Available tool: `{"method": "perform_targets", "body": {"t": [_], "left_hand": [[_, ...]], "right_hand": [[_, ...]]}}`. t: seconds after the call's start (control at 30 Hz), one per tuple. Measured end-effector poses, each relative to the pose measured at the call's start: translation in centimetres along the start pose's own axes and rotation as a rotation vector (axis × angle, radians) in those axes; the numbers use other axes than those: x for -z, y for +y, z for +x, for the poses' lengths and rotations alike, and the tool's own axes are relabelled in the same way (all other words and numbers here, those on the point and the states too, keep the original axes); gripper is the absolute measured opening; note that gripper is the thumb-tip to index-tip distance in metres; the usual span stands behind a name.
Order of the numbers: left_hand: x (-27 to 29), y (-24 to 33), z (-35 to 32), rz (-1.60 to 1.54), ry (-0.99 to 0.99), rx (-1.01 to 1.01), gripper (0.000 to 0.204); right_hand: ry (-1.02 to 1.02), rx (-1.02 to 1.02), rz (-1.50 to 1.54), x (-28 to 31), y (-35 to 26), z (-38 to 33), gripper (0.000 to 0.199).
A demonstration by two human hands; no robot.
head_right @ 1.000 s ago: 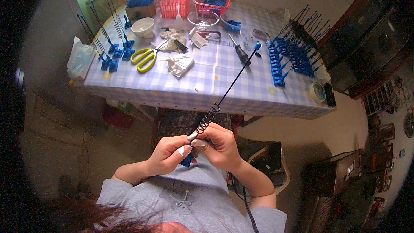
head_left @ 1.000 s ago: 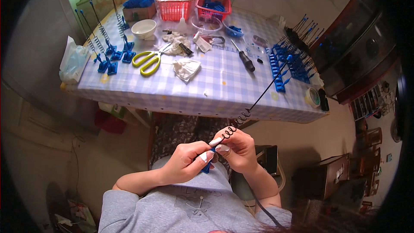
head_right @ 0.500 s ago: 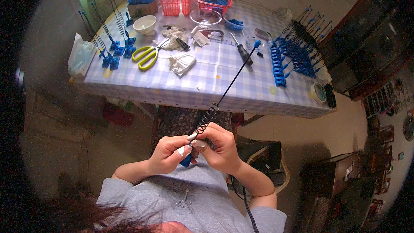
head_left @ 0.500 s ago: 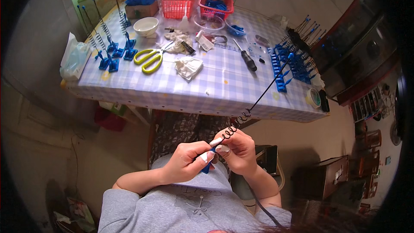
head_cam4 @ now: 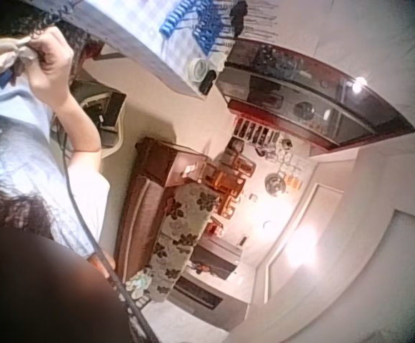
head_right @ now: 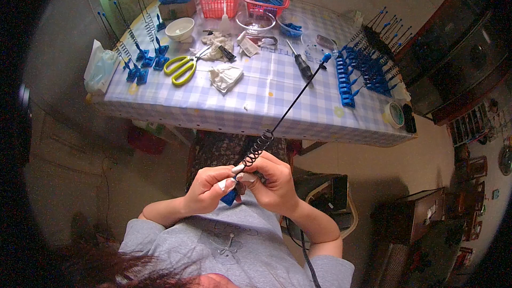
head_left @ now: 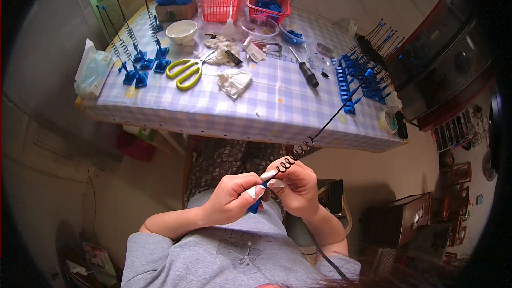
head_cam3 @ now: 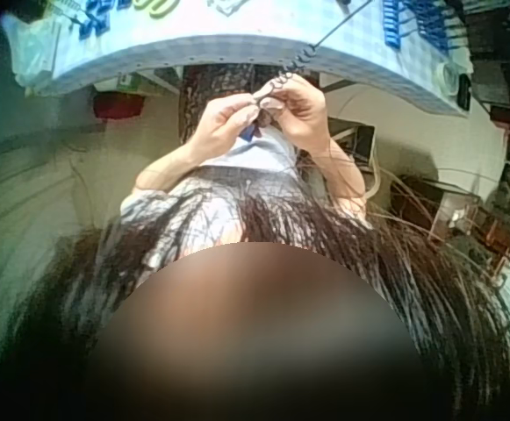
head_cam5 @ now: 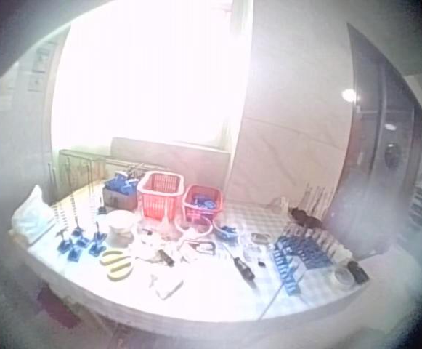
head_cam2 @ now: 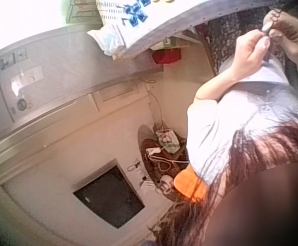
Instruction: The person assembles small blue plastic components with springs and metal rods, using glue and scissors.
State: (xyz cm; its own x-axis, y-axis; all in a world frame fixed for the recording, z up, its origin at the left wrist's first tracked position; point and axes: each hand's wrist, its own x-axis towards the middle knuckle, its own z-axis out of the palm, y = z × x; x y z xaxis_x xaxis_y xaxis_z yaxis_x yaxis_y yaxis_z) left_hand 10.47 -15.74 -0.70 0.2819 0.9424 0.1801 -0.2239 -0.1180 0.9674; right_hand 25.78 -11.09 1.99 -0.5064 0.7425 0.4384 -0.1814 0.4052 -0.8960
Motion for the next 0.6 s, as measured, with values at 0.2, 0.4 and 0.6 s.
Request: {"method": "perform_targets", "body": {"t": [0.2, 0.4, 0.6], "left_hand": [[-0.17, 0.37, 0.06, -0.059, 0.018, 0.019, 0.02], [-0.03, 0.19, -0.08, -0.058, 0.021, 0.015, 0.021], [-0.07, 0.16, -0.04, -0.08, 0.037, 0.02, 0.022]], "right_hand": [[-0.005, -0.026, -0.04, 0.08, -0.06, -0.07, 0.009], [0.003, 0.007, -0.122, 0.17, 0.15, -0.19, 0.01], [0.01, -0.069, -0.081, 0.12, 0.01, -0.31, 0.01]]}}
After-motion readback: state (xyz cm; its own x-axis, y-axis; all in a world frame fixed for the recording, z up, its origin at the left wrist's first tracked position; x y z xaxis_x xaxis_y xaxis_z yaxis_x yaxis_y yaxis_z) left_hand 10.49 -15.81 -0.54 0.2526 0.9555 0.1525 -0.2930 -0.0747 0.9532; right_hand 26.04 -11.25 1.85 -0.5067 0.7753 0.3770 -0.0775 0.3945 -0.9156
